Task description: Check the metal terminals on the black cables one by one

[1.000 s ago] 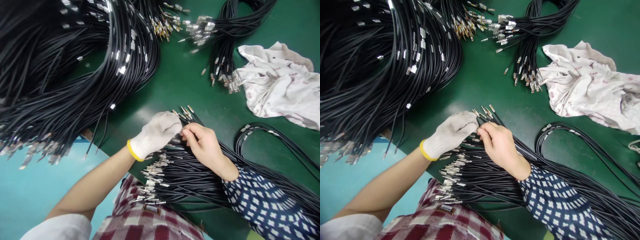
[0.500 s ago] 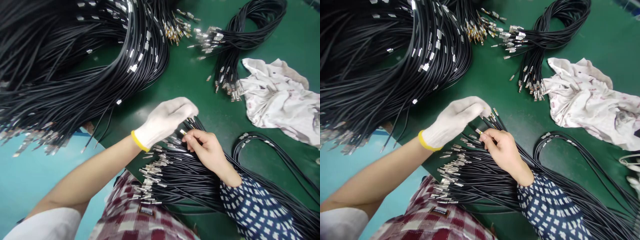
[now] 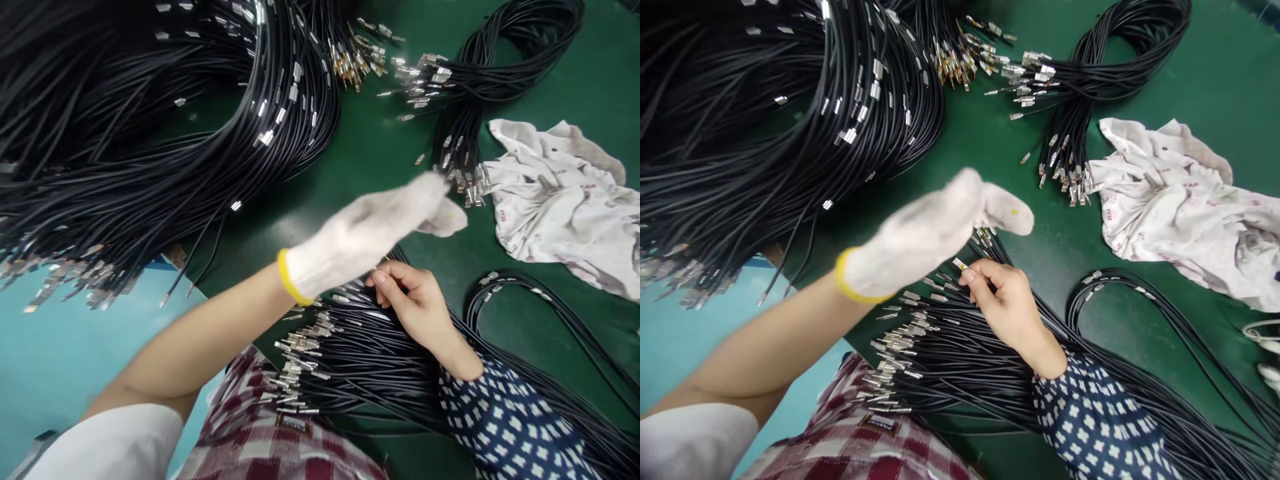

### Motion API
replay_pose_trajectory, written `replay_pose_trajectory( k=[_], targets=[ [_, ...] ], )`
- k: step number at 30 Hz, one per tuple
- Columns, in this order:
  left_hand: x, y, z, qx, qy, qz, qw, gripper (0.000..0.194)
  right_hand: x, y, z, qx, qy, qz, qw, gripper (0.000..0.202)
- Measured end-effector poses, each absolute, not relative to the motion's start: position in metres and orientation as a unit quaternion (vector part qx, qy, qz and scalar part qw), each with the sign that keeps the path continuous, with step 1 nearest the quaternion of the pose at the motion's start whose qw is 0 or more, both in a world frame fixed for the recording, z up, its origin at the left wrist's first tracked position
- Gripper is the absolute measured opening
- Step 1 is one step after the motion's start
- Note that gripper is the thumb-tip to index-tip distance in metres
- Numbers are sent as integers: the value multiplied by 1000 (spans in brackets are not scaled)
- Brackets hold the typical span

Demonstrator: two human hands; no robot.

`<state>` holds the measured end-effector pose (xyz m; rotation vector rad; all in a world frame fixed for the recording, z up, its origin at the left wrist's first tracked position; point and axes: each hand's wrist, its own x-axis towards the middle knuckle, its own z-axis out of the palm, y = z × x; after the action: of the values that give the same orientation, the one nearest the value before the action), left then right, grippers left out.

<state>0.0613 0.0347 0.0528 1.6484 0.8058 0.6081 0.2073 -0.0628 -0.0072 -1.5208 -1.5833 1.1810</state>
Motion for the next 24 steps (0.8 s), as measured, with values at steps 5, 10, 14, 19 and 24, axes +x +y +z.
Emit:
replay_pose_trajectory(
  k=[5, 10, 14, 19, 24],
  targets=[
    [85, 34, 14, 543, 242, 230, 771, 77, 205, -62, -5, -578, -604, 449, 315, 27],
    [90, 34, 8, 544, 243, 196, 779, 96, 203, -61, -5, -584, -602, 449, 308, 27],
    [88, 34, 4, 603, 210, 207, 742, 91, 200, -61, -5, -587, -591, 449, 322, 28],
    [90, 34, -2, 548, 190, 196, 790, 76, 198, -60, -3, -588, -596, 439, 324, 29],
    [92, 28, -6, 439, 192, 183, 858, 73, 196, -61, -4, -583, -597, 435, 339, 29]
  ],
)
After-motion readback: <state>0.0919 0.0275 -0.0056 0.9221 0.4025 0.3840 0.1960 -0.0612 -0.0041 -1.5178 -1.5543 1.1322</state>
